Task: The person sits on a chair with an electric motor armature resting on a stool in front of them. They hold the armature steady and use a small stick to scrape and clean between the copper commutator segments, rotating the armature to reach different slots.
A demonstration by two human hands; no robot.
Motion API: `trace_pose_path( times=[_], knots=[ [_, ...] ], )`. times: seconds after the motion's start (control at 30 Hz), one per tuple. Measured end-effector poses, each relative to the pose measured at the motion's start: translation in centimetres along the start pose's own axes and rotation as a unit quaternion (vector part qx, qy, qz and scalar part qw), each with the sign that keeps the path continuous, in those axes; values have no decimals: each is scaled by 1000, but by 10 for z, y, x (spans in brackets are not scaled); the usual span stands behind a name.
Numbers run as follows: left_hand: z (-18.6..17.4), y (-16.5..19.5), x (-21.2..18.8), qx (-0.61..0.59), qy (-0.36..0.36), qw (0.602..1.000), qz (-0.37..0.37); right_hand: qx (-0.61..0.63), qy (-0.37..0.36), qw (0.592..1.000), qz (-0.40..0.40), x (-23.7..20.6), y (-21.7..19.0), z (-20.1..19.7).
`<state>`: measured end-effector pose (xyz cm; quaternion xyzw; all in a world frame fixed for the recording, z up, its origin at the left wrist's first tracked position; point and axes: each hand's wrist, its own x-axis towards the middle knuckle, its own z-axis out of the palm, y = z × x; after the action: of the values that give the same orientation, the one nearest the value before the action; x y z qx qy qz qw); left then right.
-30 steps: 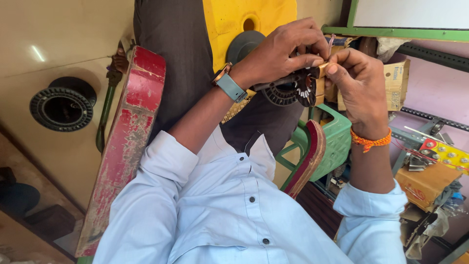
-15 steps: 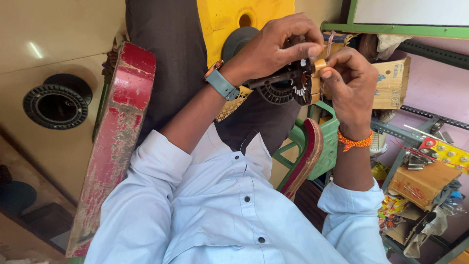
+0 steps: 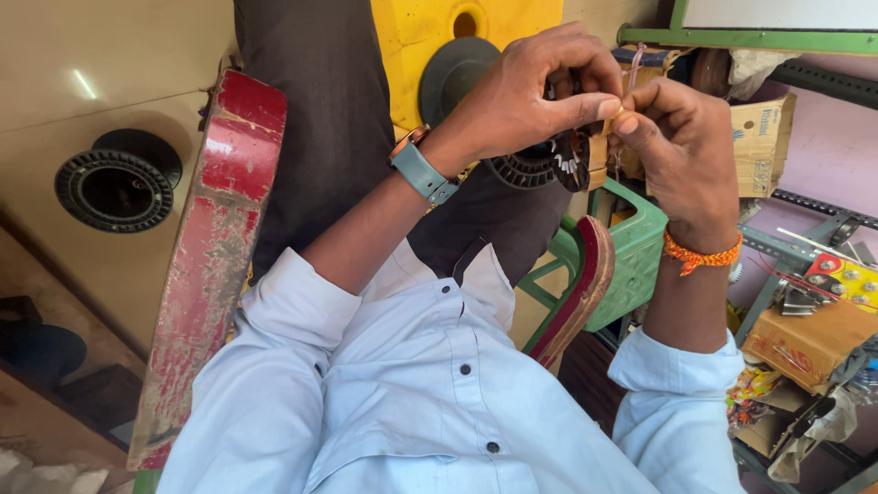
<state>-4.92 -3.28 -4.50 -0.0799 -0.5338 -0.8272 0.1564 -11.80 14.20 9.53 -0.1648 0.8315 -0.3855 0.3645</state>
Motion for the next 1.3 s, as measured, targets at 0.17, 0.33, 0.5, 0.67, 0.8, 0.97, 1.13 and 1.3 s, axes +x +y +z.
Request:
trace_pose_path(
  times=[0.17,0.33,0.5,0.67,0.8,0.97,1.13,1.3],
  knots=[
    [0,0,1,6,-2,1000,-20,-58,-14,998,2,3,-8,-4],
    [4,2,1,24,21,999,-3,-24,-42,997,53,5,-18,-9],
    [4,5,1,39,20,999,-7,-47,-32,998,30,5,-20,-5],
    [1,9,1,43,20,999,-6,-95,-13,995,5,4,-16,-4],
    [2,10,1,49,19,999,-5,-161,21,987,-20,1,-5,-2],
    [2,16,-1,56,19,998,-14,-157,56,980,-112,-3,10,5],
    [8,38,-5,158,73,985,9,-199,73,951,-227,-2,11,5],
    [16,59,-7,252,77,965,-4,-206,68,946,-241,-5,7,1]
  ],
)
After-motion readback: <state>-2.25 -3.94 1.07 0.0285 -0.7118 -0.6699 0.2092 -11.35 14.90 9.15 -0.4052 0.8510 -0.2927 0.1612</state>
